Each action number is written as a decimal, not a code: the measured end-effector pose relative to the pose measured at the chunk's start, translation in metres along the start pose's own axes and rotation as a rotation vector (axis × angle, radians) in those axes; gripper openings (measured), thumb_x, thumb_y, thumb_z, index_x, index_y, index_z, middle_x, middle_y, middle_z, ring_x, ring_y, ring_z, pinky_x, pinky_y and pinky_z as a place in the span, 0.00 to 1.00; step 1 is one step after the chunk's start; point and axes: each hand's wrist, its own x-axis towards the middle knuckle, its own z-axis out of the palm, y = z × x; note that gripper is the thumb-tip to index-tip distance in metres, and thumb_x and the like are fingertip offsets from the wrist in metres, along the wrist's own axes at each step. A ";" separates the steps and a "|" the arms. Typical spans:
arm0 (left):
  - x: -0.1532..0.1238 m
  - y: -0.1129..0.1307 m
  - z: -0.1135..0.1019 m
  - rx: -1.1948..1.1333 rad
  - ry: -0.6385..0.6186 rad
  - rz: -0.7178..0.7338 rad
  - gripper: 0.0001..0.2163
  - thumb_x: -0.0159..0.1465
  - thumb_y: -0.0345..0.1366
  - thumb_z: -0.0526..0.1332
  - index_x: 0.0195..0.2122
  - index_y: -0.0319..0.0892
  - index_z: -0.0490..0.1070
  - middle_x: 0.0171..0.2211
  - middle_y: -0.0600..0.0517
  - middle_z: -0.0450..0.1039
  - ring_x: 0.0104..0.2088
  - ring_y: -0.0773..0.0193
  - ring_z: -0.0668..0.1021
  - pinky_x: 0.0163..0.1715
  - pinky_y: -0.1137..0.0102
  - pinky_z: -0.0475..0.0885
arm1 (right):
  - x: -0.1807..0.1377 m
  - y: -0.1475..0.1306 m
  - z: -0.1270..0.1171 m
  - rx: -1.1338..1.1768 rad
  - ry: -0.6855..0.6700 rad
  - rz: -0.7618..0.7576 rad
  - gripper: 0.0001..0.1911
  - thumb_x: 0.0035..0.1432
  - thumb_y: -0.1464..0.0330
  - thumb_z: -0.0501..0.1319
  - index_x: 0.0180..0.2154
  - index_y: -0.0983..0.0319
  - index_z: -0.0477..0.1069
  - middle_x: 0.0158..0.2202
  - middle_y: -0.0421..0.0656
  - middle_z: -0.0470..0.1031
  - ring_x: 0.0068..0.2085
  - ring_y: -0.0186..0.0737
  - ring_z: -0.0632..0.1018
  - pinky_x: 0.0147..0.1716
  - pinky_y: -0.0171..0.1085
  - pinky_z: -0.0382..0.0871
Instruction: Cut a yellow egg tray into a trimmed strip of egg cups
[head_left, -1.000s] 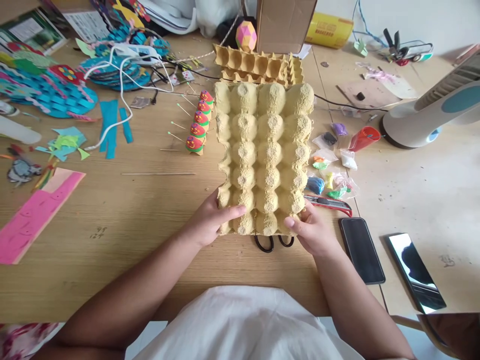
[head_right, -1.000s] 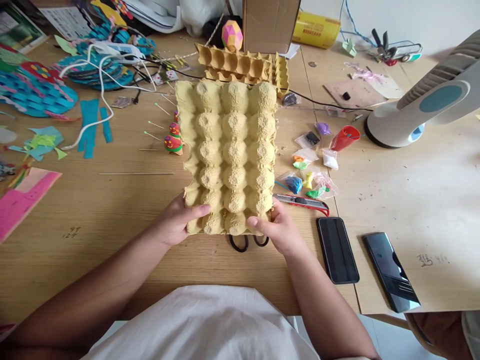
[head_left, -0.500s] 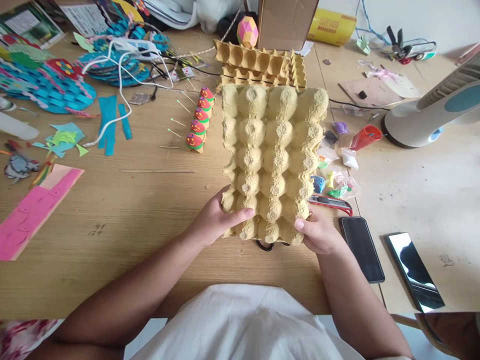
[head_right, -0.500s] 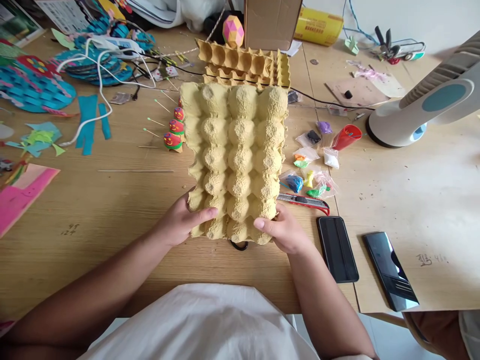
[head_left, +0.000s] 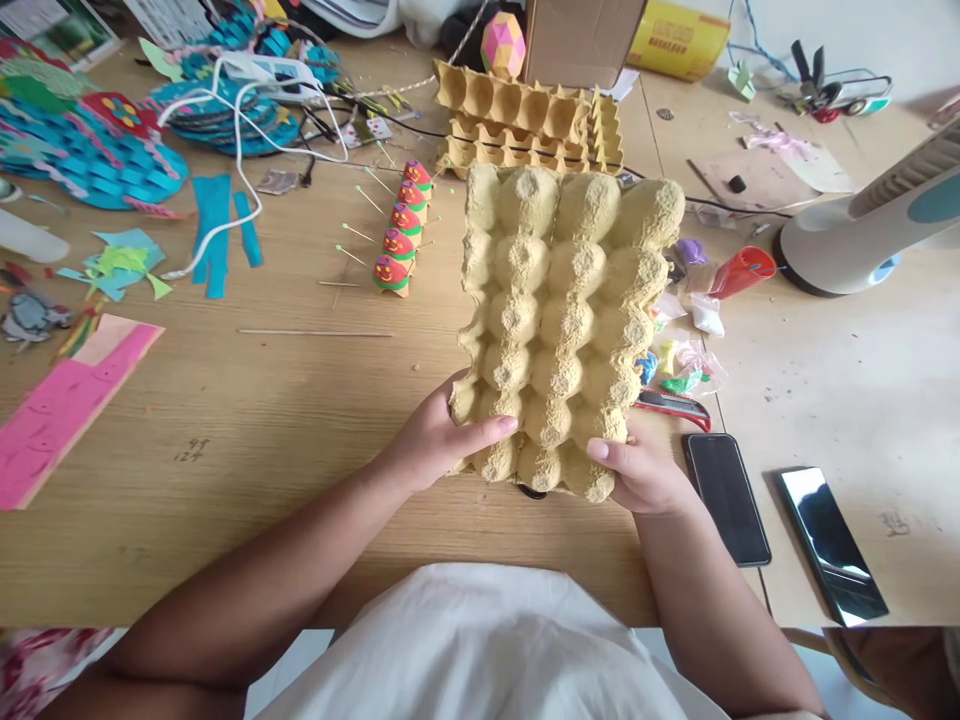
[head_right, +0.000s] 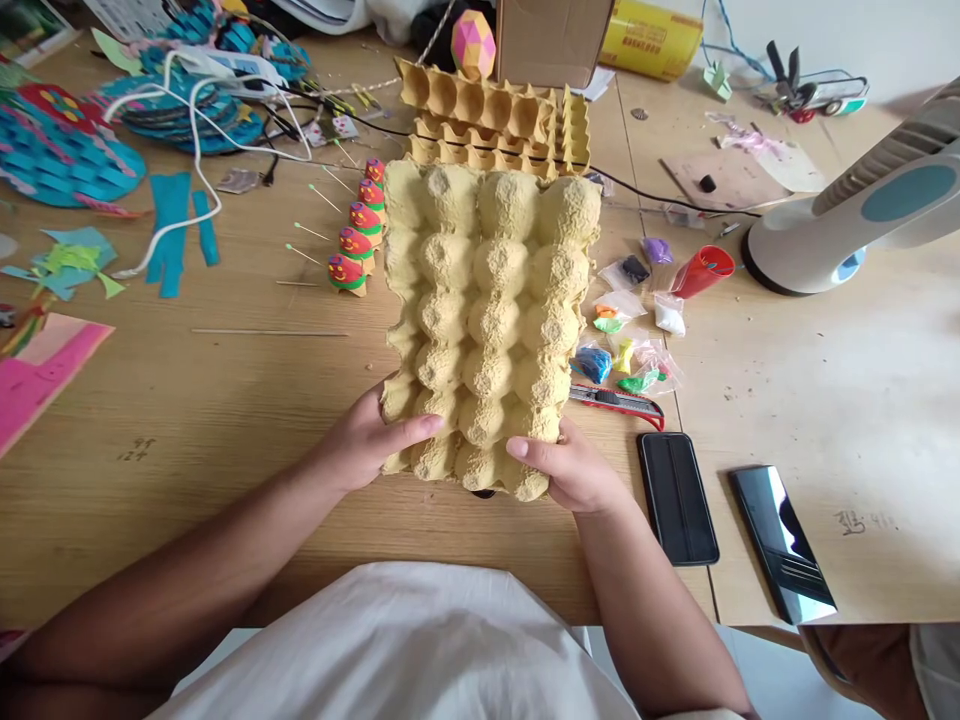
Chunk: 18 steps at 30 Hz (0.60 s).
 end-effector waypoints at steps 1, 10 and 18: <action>0.000 0.000 0.000 -0.008 0.000 0.001 0.26 0.58 0.42 0.73 0.57 0.45 0.73 0.55 0.46 0.78 0.56 0.49 0.78 0.58 0.59 0.73 | 0.001 0.001 0.000 0.015 -0.005 0.000 0.30 0.46 0.52 0.74 0.50 0.53 0.77 0.47 0.47 0.82 0.52 0.57 0.81 0.47 0.51 0.79; 0.002 0.001 0.000 -0.083 -0.035 -0.018 0.25 0.59 0.42 0.72 0.57 0.47 0.74 0.56 0.47 0.78 0.58 0.49 0.77 0.60 0.57 0.72 | 0.005 0.005 -0.005 0.084 -0.029 0.022 0.27 0.48 0.56 0.73 0.51 0.53 0.76 0.49 0.46 0.82 0.54 0.56 0.80 0.49 0.50 0.78; 0.002 -0.002 -0.002 -0.159 -0.048 -0.062 0.26 0.58 0.40 0.73 0.57 0.44 0.73 0.56 0.45 0.78 0.60 0.47 0.76 0.58 0.56 0.73 | 0.006 0.006 -0.003 0.118 0.001 0.028 0.24 0.45 0.58 0.74 0.46 0.55 0.78 0.44 0.46 0.84 0.52 0.55 0.81 0.48 0.48 0.78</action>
